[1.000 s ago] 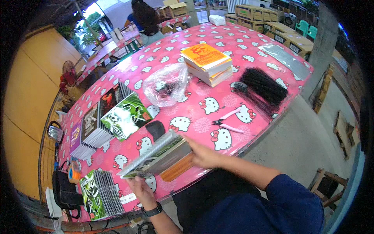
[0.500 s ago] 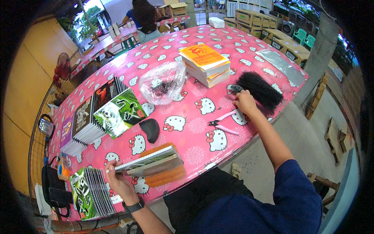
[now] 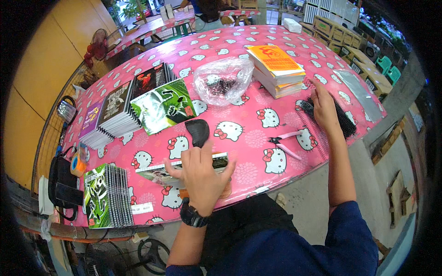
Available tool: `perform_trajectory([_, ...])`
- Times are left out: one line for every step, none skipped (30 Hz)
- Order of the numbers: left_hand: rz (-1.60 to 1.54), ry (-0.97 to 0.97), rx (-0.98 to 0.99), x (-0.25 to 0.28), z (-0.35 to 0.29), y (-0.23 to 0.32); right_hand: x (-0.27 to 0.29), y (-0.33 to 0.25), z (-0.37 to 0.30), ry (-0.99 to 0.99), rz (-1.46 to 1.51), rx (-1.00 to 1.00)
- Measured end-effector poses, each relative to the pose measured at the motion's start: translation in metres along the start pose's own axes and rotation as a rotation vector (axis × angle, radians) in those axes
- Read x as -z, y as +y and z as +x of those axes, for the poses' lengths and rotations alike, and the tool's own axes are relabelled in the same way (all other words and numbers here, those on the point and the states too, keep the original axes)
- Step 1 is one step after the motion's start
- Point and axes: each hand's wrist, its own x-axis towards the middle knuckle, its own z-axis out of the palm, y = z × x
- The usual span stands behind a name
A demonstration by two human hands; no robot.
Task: The person binds notebooks by inserting a plastic spiral through the pre-punched holes of a stack of papers and covers, then uses pink shears to cut and crimp the ends of the spiral.
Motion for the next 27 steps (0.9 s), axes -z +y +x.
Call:
perform_trajectory([0.032,0.0,0.016,0.0,-0.002,-0.006,-0.004,-0.034,-0.001,0.02,0.158,0.11])
perform_trajectory([0.079,0.026,0.029,0.002,-0.004,-0.014,0.0,-0.074,-0.008,-0.299,0.309,-0.087])
perform_trajectory([0.091,0.051,0.014,0.001,-0.004,-0.013,0.005,-0.094,-0.024,-0.399,0.468,0.076])
perform_trajectory([0.094,0.048,0.002,-0.001,-0.004,-0.01,0.001,-0.113,-0.035,-0.57,0.673,0.152])
perform_trajectory([0.1,0.105,-0.03,-0.005,-0.003,-0.003,-0.005,-0.117,-0.048,-0.698,0.702,0.209])
perform_trajectory([0.116,0.163,-0.054,-0.008,-0.002,0.001,-0.009,-0.128,-0.055,-0.717,0.711,0.192])
perform_trajectory([0.12,0.162,-0.065,-0.009,-0.001,0.005,-0.014,-0.138,-0.059,-0.738,0.722,0.176])
perform_trajectory([0.114,0.182,-0.061,-0.01,-0.002,0.007,-0.018,-0.144,-0.06,-0.736,0.727,0.177])
perform_trajectory([0.108,0.201,-0.057,-0.01,-0.003,0.008,-0.022,-0.149,-0.06,-0.688,0.732,0.231])
perform_trajectory([0.113,0.202,-0.058,-0.009,-0.002,0.007,-0.026,-0.152,-0.061,-0.639,0.737,0.284])
perform_trajectory([0.09,0.199,-0.069,-0.009,-0.003,0.005,-0.031,-0.152,-0.061,-0.576,0.727,0.313])
perform_trajectory([0.067,0.197,-0.079,-0.008,-0.004,0.003,-0.034,-0.153,-0.06,-0.579,0.731,0.315])
perform_trajectory([0.071,0.197,-0.076,-0.006,-0.005,0.002,-0.036,-0.154,-0.058,-0.569,0.771,0.31])
perform_trajectory([0.041,0.178,-0.084,-0.004,-0.004,0.003,-0.037,-0.154,-0.056,-0.556,0.804,0.305])
perform_trajectory([0.011,0.159,-0.093,-0.002,-0.003,0.004,-0.036,-0.155,-0.055,-0.555,0.803,0.309])
perform_trajectory([0.011,0.163,-0.092,-0.001,-0.003,0.003,-0.035,-0.156,-0.055,-0.602,0.785,0.286])
perform_trajectory([0.0,0.145,-0.1,0.0,-0.003,0.003,-0.034,-0.158,-0.054,-0.649,0.766,0.263])
perform_trajectory([-0.011,0.128,-0.11,0.002,-0.003,0.003,-0.033,-0.158,-0.052,-0.646,0.764,0.269])
perform_trajectory([-0.011,0.135,-0.111,0.004,-0.002,0.002,-0.032,-0.157,-0.051,-0.637,0.805,0.3])
perform_trajectory([-0.042,0.087,-0.125,0.006,-0.002,0.001,-0.034,-0.157,-0.05,-0.633,0.846,0.329])
perform_trajectory([-0.074,0.04,-0.139,0.007,-0.002,-0.002,-0.036,-0.156,-0.05,-0.633,0.844,0.332])
perform_trajectory([-0.076,0.043,-0.138,0.009,-0.001,-0.004,-0.038,-0.156,-0.05,-0.614,0.852,0.368])
perform_trajectory([-0.126,0.006,-0.16,0.011,0.002,-0.006,-0.04,-0.156,-0.049,-0.594,0.86,0.403])
perform_trajectory([-0.177,-0.03,-0.182,0.013,0.004,-0.009,-0.04,-0.155,-0.049,-0.593,0.857,0.404])
perform_trajectory([-0.179,-0.028,-0.184,0.016,0.005,-0.011,-0.04,-0.153,-0.048,-0.615,0.857,0.413])
perform_trajectory([-0.285,-0.027,-0.188,0.022,0.005,-0.014,-0.04,-0.153,-0.047,-0.641,0.86,0.429])
perform_trajectory([-0.391,-0.026,-0.192,0.026,0.005,-0.017,-0.038,-0.154,-0.047,-0.643,0.861,0.437])
